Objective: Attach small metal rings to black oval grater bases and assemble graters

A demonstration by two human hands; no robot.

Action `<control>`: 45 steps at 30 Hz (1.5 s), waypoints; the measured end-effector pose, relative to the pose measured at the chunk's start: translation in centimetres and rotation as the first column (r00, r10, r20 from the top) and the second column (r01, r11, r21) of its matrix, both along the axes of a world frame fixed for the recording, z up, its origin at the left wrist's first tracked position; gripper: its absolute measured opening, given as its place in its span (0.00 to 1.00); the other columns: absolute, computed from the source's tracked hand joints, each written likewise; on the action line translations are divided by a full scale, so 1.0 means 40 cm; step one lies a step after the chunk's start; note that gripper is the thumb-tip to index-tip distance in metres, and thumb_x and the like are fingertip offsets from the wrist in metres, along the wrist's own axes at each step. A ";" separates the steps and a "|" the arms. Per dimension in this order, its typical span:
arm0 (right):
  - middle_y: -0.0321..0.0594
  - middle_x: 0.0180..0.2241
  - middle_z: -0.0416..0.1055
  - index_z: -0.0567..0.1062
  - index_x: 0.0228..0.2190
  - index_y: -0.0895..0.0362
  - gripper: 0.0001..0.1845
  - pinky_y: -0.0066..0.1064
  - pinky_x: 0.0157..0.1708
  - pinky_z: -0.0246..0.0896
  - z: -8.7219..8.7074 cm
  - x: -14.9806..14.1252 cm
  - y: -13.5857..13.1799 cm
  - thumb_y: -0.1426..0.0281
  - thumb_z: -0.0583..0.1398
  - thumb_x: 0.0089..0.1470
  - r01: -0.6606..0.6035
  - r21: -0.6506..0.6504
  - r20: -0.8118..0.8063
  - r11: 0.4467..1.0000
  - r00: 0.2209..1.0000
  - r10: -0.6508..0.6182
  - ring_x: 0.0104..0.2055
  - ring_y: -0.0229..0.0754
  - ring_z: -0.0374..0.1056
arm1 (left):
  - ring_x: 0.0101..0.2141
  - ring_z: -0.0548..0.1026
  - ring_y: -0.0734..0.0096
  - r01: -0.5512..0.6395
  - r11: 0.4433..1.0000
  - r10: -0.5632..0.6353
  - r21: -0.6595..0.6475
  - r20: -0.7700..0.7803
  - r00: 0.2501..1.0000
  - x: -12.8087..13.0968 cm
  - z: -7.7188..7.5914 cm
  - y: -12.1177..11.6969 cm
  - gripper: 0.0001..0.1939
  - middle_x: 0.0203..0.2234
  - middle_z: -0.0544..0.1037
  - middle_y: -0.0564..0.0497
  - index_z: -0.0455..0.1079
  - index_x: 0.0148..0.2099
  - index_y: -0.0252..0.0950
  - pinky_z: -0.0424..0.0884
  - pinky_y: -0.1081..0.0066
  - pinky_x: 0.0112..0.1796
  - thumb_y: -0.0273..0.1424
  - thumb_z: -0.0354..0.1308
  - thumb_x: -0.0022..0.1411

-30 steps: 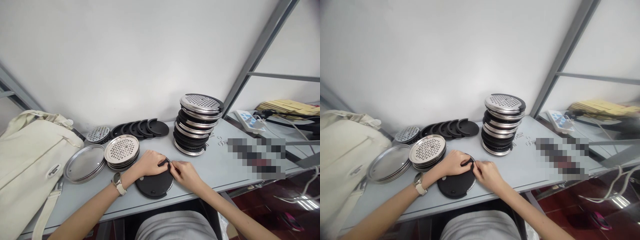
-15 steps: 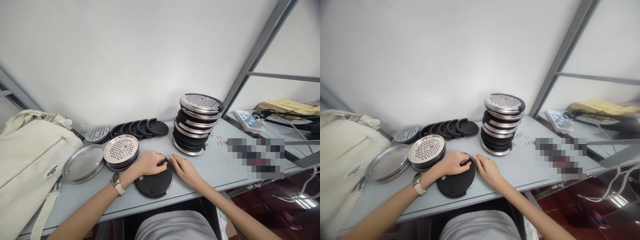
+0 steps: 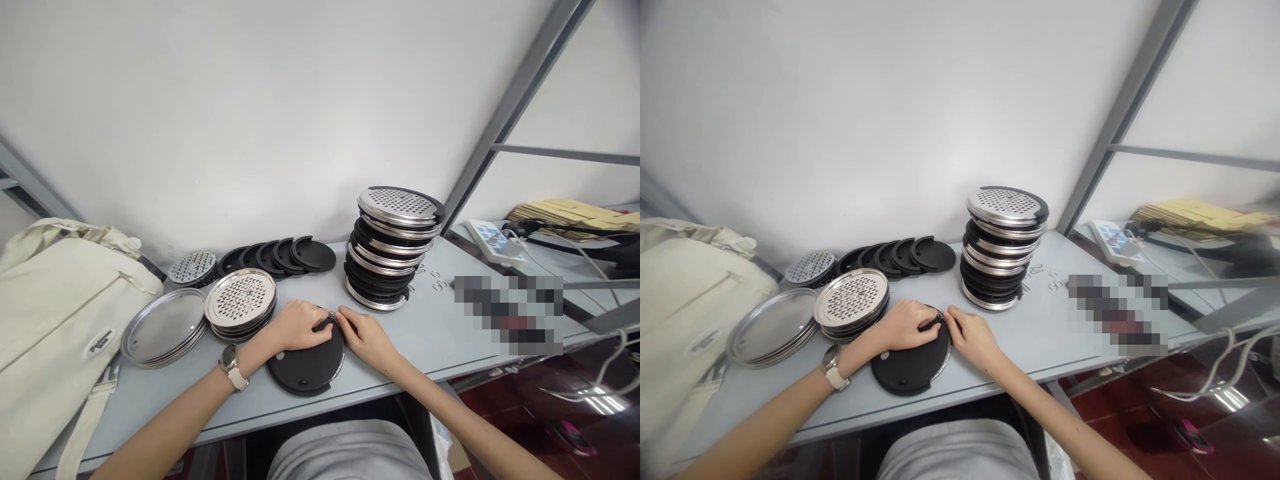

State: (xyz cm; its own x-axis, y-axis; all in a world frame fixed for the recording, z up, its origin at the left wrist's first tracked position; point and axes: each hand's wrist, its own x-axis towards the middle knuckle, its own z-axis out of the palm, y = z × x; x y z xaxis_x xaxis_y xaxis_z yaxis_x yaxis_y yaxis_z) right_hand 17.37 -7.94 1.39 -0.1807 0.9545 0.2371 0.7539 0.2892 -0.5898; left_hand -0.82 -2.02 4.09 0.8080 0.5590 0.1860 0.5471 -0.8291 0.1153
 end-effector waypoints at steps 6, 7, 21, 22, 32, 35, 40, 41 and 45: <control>0.31 0.18 0.60 0.62 0.24 0.53 0.15 0.27 0.24 0.44 0.000 -0.003 0.001 0.67 0.47 0.64 0.008 0.011 0.032 1.000 0.999 -0.008 0.20 0.37 0.57 | 0.21 0.68 0.73 0.013 1.000 -0.013 0.008 0.012 1.000 0.000 -0.001 0.001 0.13 0.20 0.74 0.53 0.67 0.26 0.36 0.50 0.70 0.25 0.35 0.52 0.62; 0.31 0.17 0.59 0.61 0.24 0.53 0.15 0.27 0.24 0.44 0.000 -0.002 0.001 0.67 0.47 0.63 0.006 0.008 0.030 1.000 1.000 -0.006 0.20 0.37 0.56 | 0.21 0.68 0.73 0.014 1.000 -0.014 0.009 0.011 1.000 0.000 -0.001 0.001 0.13 0.20 0.74 0.53 0.67 0.26 0.36 0.50 0.70 0.25 0.35 0.52 0.62; 0.33 0.20 0.64 0.63 0.26 0.54 0.16 0.28 0.25 0.44 -0.005 0.002 0.012 0.66 0.46 0.65 -0.047 0.029 0.120 0.998 0.992 0.043 0.22 0.38 0.61 | 0.20 0.66 0.74 -0.008 1.000 0.008 0.004 0.029 1.000 0.001 -0.005 0.001 0.13 0.19 0.72 0.55 0.64 0.25 0.36 0.49 0.69 0.25 0.35 0.52 0.61; 0.33 0.20 0.64 0.63 0.26 0.54 0.16 0.28 0.25 0.44 -0.004 0.002 0.011 0.66 0.46 0.65 -0.049 0.029 0.125 0.998 0.991 0.045 0.22 0.38 0.61 | 0.20 0.66 0.74 -0.014 1.000 0.014 0.002 0.030 0.999 0.001 -0.005 0.001 0.13 0.19 0.72 0.55 0.64 0.24 0.36 0.49 0.69 0.25 0.35 0.52 0.61; 0.35 0.19 0.66 0.65 0.24 0.55 0.17 0.28 0.25 0.45 -0.002 0.001 0.009 0.67 0.46 0.64 -0.062 0.016 0.155 0.998 0.986 0.059 0.22 0.38 0.62 | 0.20 0.65 0.75 -0.029 0.999 0.030 -0.013 0.027 0.999 0.002 -0.004 0.000 0.14 0.19 0.73 0.54 0.65 0.24 0.36 0.48 0.70 0.25 0.35 0.53 0.60; 0.35 0.19 0.66 0.65 0.25 0.55 0.17 0.28 0.25 0.44 -0.001 0.002 0.008 0.67 0.46 0.64 -0.071 0.014 0.178 0.997 0.982 0.067 0.22 0.38 0.62 | 0.20 0.64 0.75 -0.030 0.999 0.031 -0.019 0.026 0.999 0.002 -0.003 0.001 0.14 0.19 0.73 0.54 0.65 0.24 0.36 0.47 0.70 0.25 0.36 0.53 0.60; 0.36 0.20 0.67 0.66 0.25 0.55 0.18 0.29 0.26 0.44 0.003 0.010 0.017 0.67 0.46 0.65 -0.103 0.004 0.198 0.995 0.975 0.100 0.23 0.38 0.62 | 0.20 0.63 0.75 -0.025 0.999 0.026 -0.023 0.035 0.999 0.001 -0.005 0.003 0.14 0.18 0.71 0.55 0.65 0.24 0.36 0.48 0.70 0.25 0.36 0.53 0.60; 0.36 0.20 0.67 0.66 0.25 0.55 0.18 0.29 0.26 0.44 0.004 0.011 0.019 0.67 0.46 0.65 -0.113 -0.002 0.195 0.994 0.974 0.112 0.23 0.38 0.62 | 0.20 0.63 0.75 -0.027 0.999 0.027 -0.024 0.034 0.999 0.001 -0.006 0.003 0.14 0.18 0.71 0.55 0.65 0.24 0.36 0.48 0.69 0.25 0.36 0.53 0.60; 0.34 0.19 0.64 0.65 0.24 0.55 0.18 0.29 0.25 0.45 0.007 0.015 0.017 0.67 0.46 0.65 -0.132 -0.021 0.143 0.991 0.981 0.134 0.22 0.37 0.59 | 0.19 0.63 0.75 -0.027 0.999 0.028 -0.028 0.027 0.999 0.001 -0.006 0.003 0.13 0.18 0.71 0.55 0.66 0.24 0.37 0.48 0.69 0.25 0.36 0.53 0.60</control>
